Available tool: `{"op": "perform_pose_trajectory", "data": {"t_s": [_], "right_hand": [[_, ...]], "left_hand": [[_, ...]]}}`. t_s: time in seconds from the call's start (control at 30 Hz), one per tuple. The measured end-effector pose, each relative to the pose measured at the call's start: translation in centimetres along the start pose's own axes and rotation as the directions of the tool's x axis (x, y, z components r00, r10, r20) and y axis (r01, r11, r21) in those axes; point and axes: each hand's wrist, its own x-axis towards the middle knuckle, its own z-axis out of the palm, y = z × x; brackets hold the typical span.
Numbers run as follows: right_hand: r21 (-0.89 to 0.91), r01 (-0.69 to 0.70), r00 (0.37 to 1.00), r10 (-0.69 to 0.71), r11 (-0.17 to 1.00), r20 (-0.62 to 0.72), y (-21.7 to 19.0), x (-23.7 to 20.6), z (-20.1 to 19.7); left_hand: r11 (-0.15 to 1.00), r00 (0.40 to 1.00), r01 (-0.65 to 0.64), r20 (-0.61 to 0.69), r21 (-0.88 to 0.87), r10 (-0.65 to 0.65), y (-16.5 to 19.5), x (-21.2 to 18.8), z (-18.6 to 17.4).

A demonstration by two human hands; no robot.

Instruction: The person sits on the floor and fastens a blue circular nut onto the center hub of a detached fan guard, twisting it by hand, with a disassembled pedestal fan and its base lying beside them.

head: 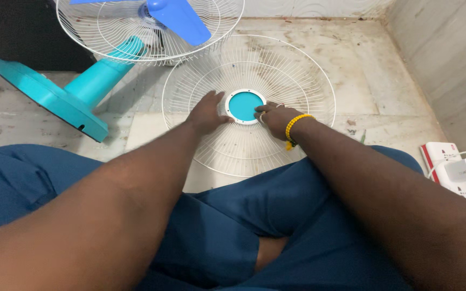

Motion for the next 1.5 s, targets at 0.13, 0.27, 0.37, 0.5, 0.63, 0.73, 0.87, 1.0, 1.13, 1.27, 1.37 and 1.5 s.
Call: {"op": "perform_pose_trajectory", "data": {"t_s": [0.13,0.27,0.37,0.5,0.63,0.73,0.87,1.0,1.13,1.27,1.37,1.5], "right_hand": [[-0.031,-0.035,0.998,0.037,0.999,0.045,-0.6,-0.1,-0.5],[0.011,-0.035,0.998,0.034,0.999,0.047,-0.8,-0.3,-0.9],[0.034,-0.043,0.997,0.041,0.998,0.065,-0.8,-0.3,-1.1],[0.077,-0.075,0.993,0.067,0.994,0.101,-1.0,-0.4,-1.3],[0.071,-0.066,0.992,0.058,0.995,0.109,-1.1,-0.4,-1.4],[0.052,-0.076,0.988,0.068,0.996,0.137,-1.2,-0.3,-1.4],[0.07,-0.068,0.989,0.058,0.995,0.136,-1.1,-0.2,-1.2],[0.104,-0.095,0.987,0.079,0.99,0.142,-0.9,0.1,-1.0],[0.097,-0.08,0.993,0.07,0.992,0.097,-0.7,0.1,-0.7],[0.227,-0.018,1.0,0.013,0.974,0.025,0.1,-0.3,-0.8],[0.503,-0.121,0.986,0.162,0.856,-0.038,1.7,-0.7,-1.1],[0.768,-0.043,0.946,0.274,0.638,-0.174,4.1,-0.2,-1.3]], "left_hand": [[1.0,0.991,-0.002,0.136,-0.025,0.006,-2.0,-0.6,0.0],[0.998,0.98,-0.003,0.197,0.059,-0.009,-2.4,-0.5,0.2],[0.993,0.978,-0.053,0.209,0.103,0.03,-2.5,-0.4,0.0],[0.986,0.97,-0.063,0.242,0.153,0.025,-2.5,-0.1,-0.2],[0.978,0.963,-0.113,0.261,0.175,0.065,-2.3,0.2,-0.6],[0.982,0.964,-0.079,0.265,0.169,0.032,-1.7,0.0,-0.8],[0.982,0.972,-0.064,0.232,0.178,0.021,-1.0,-0.7,-0.8],[0.965,0.961,-0.086,0.278,0.247,0.014,0.1,-1.2,-1.3],[0.953,0.934,-0.037,0.351,0.3,-0.074,2.3,-1.2,-2.3],[0.931,0.918,-0.049,0.385,0.361,-0.101,4.0,-1.6,-3.7],[0.86,0.909,-0.193,0.416,0.472,-0.024,5.1,-1.0,-4.3],[0.774,0.855,-0.297,0.516,0.559,-0.044,6.4,1.5,-4.3]]}}
